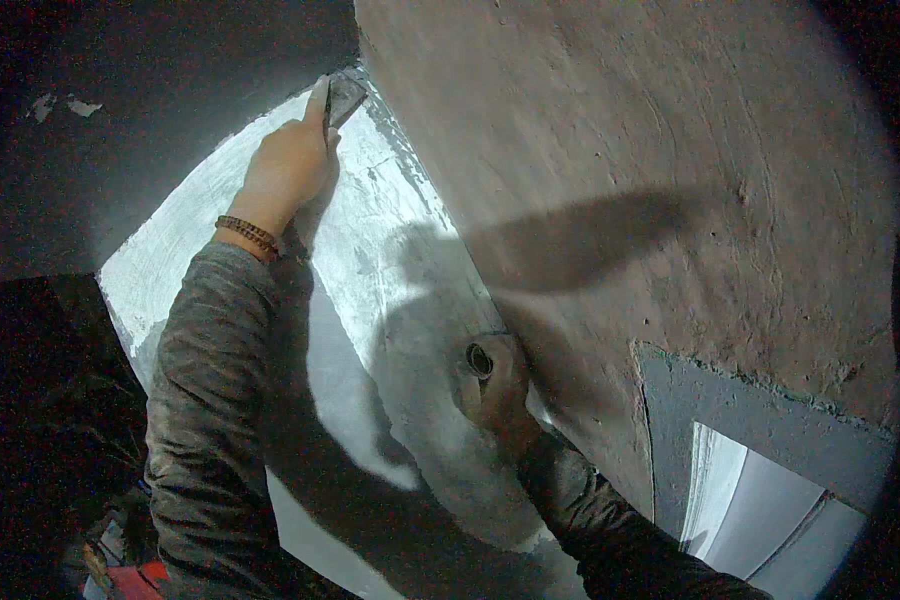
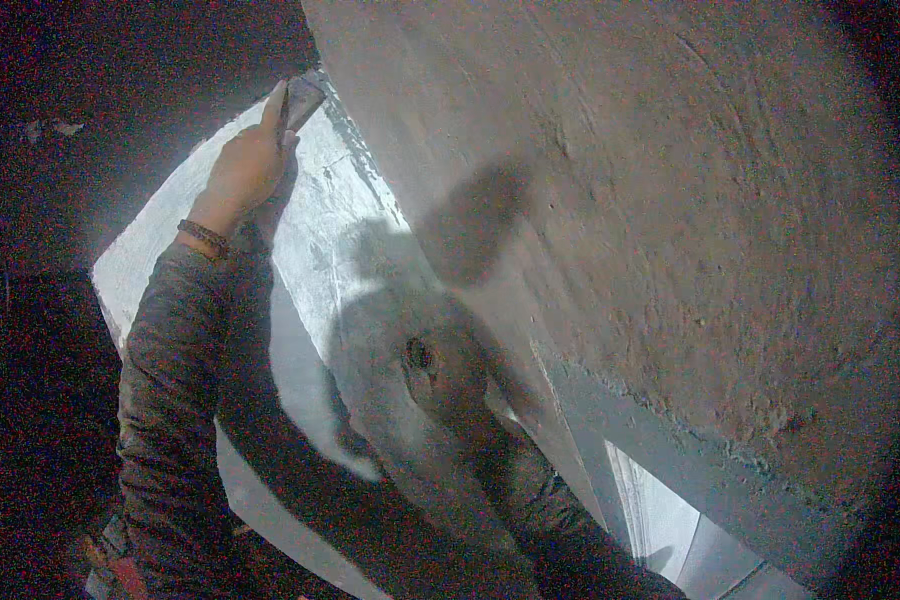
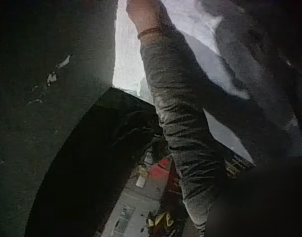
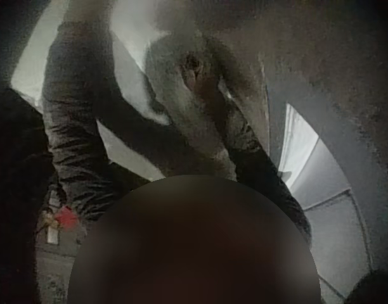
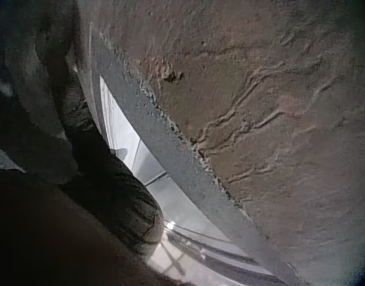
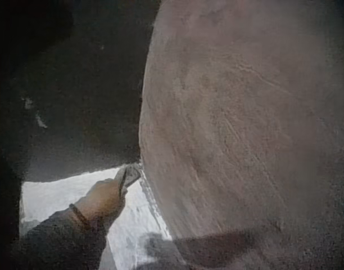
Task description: The person applies white plaster to a wall using a trowel and a smaller putty knife. They spread and smooth the material across a vertical surface, working methodically from one area to the next.
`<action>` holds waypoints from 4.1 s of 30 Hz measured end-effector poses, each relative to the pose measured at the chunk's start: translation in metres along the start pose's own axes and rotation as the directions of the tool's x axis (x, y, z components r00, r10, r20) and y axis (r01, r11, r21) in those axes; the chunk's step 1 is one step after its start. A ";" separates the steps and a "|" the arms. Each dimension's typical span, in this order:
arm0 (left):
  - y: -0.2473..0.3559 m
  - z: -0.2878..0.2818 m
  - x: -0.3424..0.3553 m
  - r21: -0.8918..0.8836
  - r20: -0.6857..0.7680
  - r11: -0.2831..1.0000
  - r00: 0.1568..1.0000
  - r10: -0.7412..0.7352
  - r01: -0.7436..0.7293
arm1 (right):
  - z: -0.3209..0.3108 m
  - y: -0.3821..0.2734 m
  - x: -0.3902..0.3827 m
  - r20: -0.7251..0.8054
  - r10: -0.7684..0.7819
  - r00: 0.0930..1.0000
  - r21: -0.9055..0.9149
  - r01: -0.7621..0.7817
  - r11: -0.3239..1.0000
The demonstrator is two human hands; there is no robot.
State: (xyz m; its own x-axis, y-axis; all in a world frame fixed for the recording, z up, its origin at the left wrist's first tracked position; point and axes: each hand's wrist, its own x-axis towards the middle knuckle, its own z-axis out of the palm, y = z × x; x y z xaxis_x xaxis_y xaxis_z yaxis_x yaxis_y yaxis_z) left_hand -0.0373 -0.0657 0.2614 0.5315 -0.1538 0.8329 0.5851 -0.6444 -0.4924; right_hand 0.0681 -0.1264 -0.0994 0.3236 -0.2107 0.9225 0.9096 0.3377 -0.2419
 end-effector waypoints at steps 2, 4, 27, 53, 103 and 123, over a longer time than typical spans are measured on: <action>0.000 -0.001 0.001 0.159 -0.055 0.986 0.997 0.059 -0.049 | -0.001 -0.002 0.002 0.029 -0.031 0.999 -0.020 0.032 0.999; -0.001 -0.006 0.002 0.251 -0.067 0.964 0.992 0.106 -0.086 | -0.001 -0.003 0.004 0.035 0.008 0.999 -0.007 -0.008 1.000; -0.006 -0.052 0.039 0.391 0.177 0.900 0.976 0.130 -0.191 | 0.006 0.016 -0.004 -0.007 -0.056 0.998 -0.066 0.056 0.996; -0.013 -0.045 0.064 0.389 0.186 0.869 0.950 0.250 -0.305 | 0.005 0.009 -0.004 -0.010 -0.125 0.992 -0.176 0.121 0.977; -0.029 -0.061 0.060 0.407 0.260 0.850 0.935 0.242 -0.333 | 0.002 0.000 0.004 -0.063 -0.040 0.997 -0.083 0.034 0.996; -0.016 -0.011 0.010 -0.202 -0.094 0.979 0.994 -0.046 0.026 | 0.014 0.031 -0.018 -0.086 -0.023 0.996 -0.034 0.020 0.999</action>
State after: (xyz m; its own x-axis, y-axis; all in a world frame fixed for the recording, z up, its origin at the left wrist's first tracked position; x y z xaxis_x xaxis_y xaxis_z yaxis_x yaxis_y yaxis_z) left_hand -0.0480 -0.0654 0.2806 0.4438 -0.1940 0.8749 0.4633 -0.7860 -0.4093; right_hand 0.0872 -0.0993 -0.1192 0.3240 -0.2969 0.8983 0.9243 0.3018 -0.2336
